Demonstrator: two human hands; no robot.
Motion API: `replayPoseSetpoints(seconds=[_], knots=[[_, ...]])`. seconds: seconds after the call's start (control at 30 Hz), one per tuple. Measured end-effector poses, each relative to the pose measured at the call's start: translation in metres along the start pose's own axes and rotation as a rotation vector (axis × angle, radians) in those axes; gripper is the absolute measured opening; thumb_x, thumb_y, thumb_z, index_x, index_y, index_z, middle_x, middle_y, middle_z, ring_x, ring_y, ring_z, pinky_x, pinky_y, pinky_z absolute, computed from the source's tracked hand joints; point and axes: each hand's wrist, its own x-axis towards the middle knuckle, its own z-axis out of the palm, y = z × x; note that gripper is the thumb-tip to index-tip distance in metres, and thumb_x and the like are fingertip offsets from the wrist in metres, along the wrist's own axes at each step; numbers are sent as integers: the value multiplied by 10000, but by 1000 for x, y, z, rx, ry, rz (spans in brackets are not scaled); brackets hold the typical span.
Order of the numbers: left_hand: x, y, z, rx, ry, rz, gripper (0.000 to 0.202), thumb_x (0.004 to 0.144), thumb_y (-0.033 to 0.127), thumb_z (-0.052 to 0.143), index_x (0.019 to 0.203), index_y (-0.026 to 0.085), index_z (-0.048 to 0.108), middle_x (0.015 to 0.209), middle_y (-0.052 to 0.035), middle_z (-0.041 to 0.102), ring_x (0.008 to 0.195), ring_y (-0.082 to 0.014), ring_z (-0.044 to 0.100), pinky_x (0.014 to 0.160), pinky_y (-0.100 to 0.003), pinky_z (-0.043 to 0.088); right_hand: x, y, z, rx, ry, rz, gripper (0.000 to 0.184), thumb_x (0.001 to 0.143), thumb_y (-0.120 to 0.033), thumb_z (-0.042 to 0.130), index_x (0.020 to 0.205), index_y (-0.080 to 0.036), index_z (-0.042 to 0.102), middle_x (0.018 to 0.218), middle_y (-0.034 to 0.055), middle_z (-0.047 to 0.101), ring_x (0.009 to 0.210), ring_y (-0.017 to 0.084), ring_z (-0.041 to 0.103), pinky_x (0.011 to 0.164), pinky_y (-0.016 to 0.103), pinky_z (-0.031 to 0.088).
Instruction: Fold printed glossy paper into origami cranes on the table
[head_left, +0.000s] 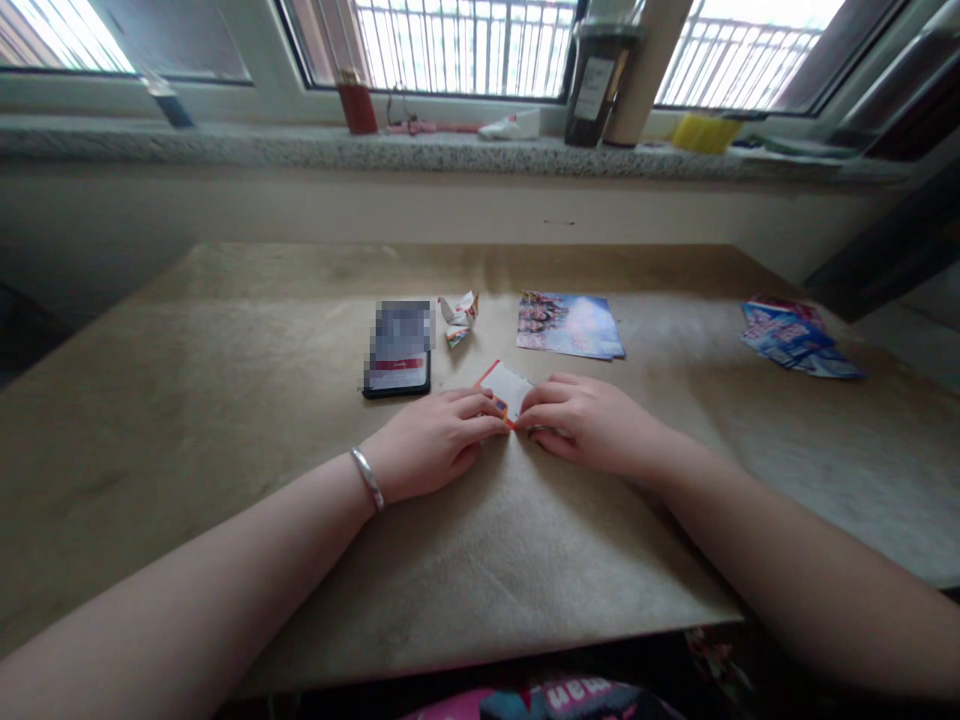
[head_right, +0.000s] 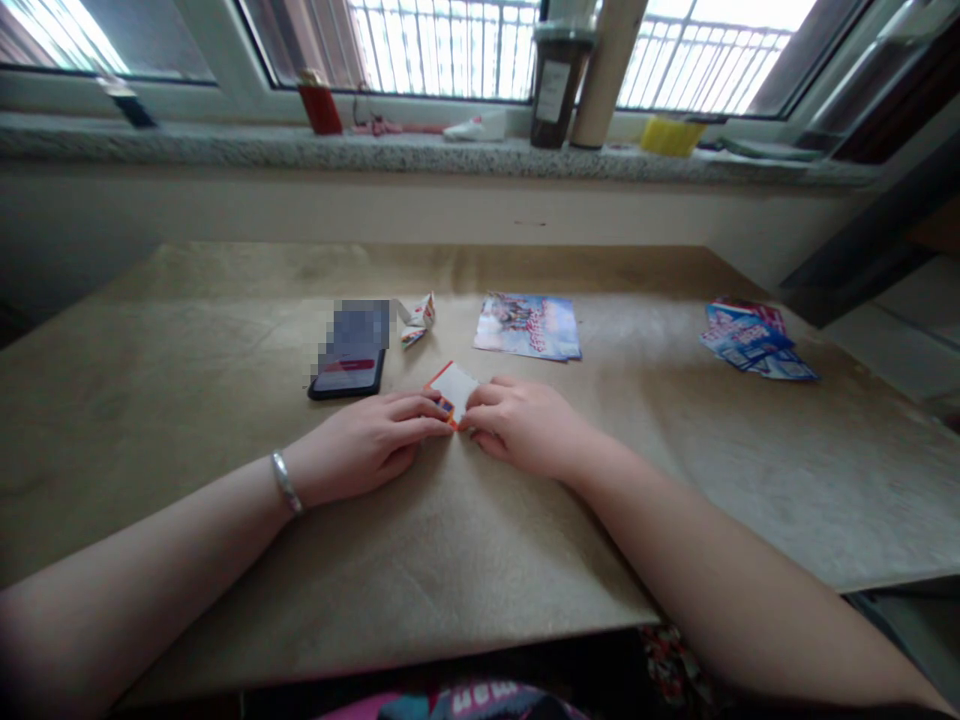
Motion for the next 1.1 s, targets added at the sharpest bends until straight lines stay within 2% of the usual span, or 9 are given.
replayPoseSetpoints(seconds=[0.17,0.27,0.37,0.43,0.73,1.1], knots=[[-1,-1,0,35,-13,7,344,827,84,444,1120,190,588,1195,-77,594,1170,-204,512,1028,-398,407,5,0,9,-4,46,-20,214,859,-165,487,933,-207,683,960,61,666,860,172,554,772,294,440],[1,3,-4,103,-40,-12,321,837,119,468,1112,225,594,1185,-47,602,1154,-210,524,1087,-480,308,7,1,11,6,65,-38,218,865,-163,472,921,-200,680,944,61,664,857,173,545,771,289,436],[3,10,-6,159,-8,-21,311,857,137,469,1126,239,586,1108,-30,637,1183,-210,501,1127,-527,197,8,1,13,11,81,-45,222,866,-161,464,900,-204,679,922,57,660,840,169,536,758,280,427],[5,13,-6,188,-2,-34,281,853,156,494,1107,221,592,1076,-42,647,1187,-214,495,1138,-521,177,9,0,13,6,82,-45,222,864,-164,462,873,-205,680,910,55,657,831,169,533,750,277,420],[9,10,-10,313,-12,82,233,893,176,453,1064,198,611,1021,-24,660,1075,-194,552,1125,-437,269,10,-5,10,-29,73,-14,202,827,-145,492,837,-215,682,915,49,650,805,165,524,717,273,400],[7,7,-9,340,30,85,195,915,182,453,1007,198,624,1039,-24,659,1036,-176,579,1111,-421,304,9,-5,10,-40,69,-1,203,825,-154,493,846,-214,686,922,51,656,801,169,532,714,278,406]])
